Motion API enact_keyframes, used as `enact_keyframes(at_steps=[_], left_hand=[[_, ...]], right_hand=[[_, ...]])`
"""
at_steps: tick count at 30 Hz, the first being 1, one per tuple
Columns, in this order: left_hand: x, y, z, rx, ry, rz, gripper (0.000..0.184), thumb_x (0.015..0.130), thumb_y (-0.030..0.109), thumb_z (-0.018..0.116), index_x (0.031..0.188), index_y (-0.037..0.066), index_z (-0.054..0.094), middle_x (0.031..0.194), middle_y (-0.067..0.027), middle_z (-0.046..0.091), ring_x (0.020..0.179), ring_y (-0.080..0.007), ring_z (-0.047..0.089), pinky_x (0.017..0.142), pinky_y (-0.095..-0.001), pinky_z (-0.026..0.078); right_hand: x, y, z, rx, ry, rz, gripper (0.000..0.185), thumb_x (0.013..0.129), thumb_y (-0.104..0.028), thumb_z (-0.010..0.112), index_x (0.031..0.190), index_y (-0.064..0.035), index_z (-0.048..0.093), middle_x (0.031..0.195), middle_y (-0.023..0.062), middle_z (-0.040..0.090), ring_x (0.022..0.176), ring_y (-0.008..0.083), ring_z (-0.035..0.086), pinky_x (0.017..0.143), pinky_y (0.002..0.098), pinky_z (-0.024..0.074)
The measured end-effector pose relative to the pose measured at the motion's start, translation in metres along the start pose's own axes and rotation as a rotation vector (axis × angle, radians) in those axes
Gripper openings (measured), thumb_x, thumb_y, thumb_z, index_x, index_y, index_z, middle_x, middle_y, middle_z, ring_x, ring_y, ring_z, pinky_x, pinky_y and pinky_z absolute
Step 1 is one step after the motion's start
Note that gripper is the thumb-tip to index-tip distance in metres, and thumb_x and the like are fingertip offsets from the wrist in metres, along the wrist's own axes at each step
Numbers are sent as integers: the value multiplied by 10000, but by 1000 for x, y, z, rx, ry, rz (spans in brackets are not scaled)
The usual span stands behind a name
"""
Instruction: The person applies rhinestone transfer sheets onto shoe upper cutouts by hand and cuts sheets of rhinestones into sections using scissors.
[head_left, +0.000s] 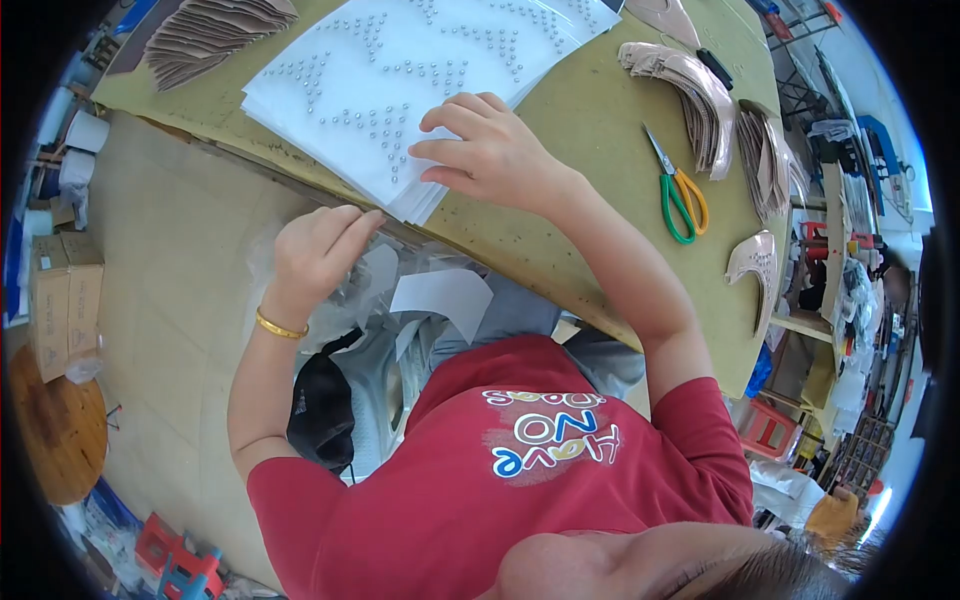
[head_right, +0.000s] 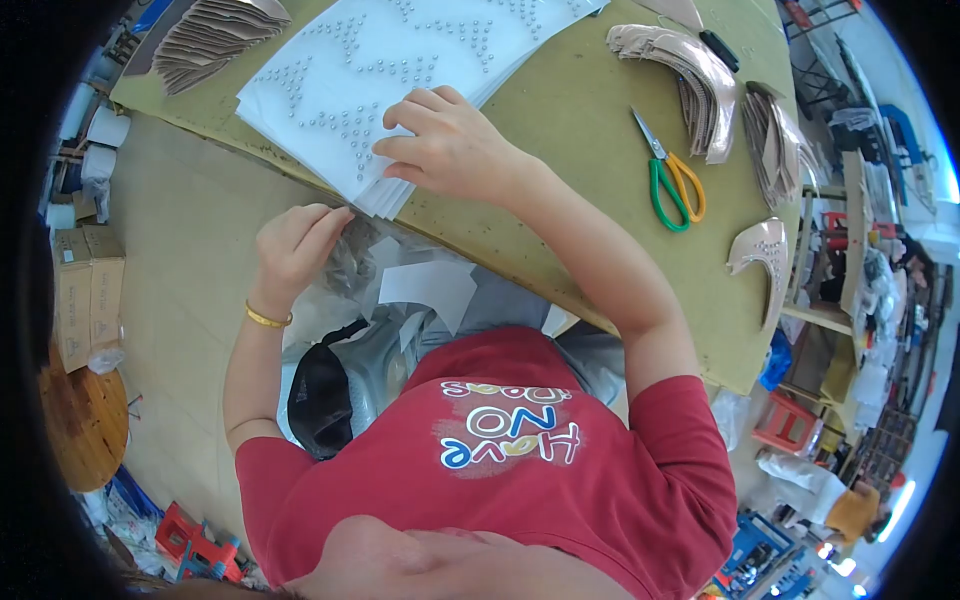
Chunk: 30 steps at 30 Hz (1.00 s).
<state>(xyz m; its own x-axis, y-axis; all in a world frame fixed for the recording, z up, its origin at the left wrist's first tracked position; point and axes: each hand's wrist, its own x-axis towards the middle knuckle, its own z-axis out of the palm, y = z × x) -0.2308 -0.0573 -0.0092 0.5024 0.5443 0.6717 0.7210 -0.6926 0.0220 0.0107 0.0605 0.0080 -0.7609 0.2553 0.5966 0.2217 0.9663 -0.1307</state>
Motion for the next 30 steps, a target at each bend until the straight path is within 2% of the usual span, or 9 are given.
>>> enact_keyframes(at_steps=[4, 10, 21, 24, 30], left_hand=[[3, 2, 6, 78, -50, 69, 332, 697, 26, 665, 1028, 41, 689, 826, -19, 572, 620, -126, 548, 494, -257, 433], [7, 0, 10, 102, -73, 116, 332, 700, 43, 671, 1032, 41, 692, 812, -13, 557, 589, -115, 509, 481, -252, 414], [11, 0, 13, 74, -59, 69, 261, 714, 29, 712, 974, 34, 684, 828, -27, 569, 641, -137, 574, 512, -273, 456], [14, 0, 15, 42, -19, 30, 241, 718, 22, 736, 951, 40, 677, 847, -33, 597, 668, -154, 607, 533, -284, 477], [17, -3, 15, -20, 12, -75, 221, 731, 14, 752, 929, 64, 668, 837, -35, 618, 650, -181, 618, 544, -291, 488]], right_hand=[[-4, -1, 3, 13, 10, 29, 238, 762, -208, 770, 972, -135, 685, 1051, 29, 618, 937, 222, 585, 807, 371, 460], [-6, 0, 4, 48, 32, 43, 225, 774, -205, 764, 973, -132, 687, 1046, 32, 619, 936, 225, 589, 811, 369, 462], [-6, 1, 6, 43, 32, 54, 193, 798, -216, 744, 971, -141, 705, 1038, 25, 617, 947, 215, 590, 816, 365, 463], [-7, 1, 8, 30, 51, 60, 189, 780, -274, 754, 919, -154, 709, 996, 15, 617, 940, 207, 585, 801, 353, 461], [-10, 3, 7, 5, 77, 55, 327, 727, -342, 780, 984, -156, 701, 1018, 13, 611, 949, 207, 582, 797, 356, 457]])
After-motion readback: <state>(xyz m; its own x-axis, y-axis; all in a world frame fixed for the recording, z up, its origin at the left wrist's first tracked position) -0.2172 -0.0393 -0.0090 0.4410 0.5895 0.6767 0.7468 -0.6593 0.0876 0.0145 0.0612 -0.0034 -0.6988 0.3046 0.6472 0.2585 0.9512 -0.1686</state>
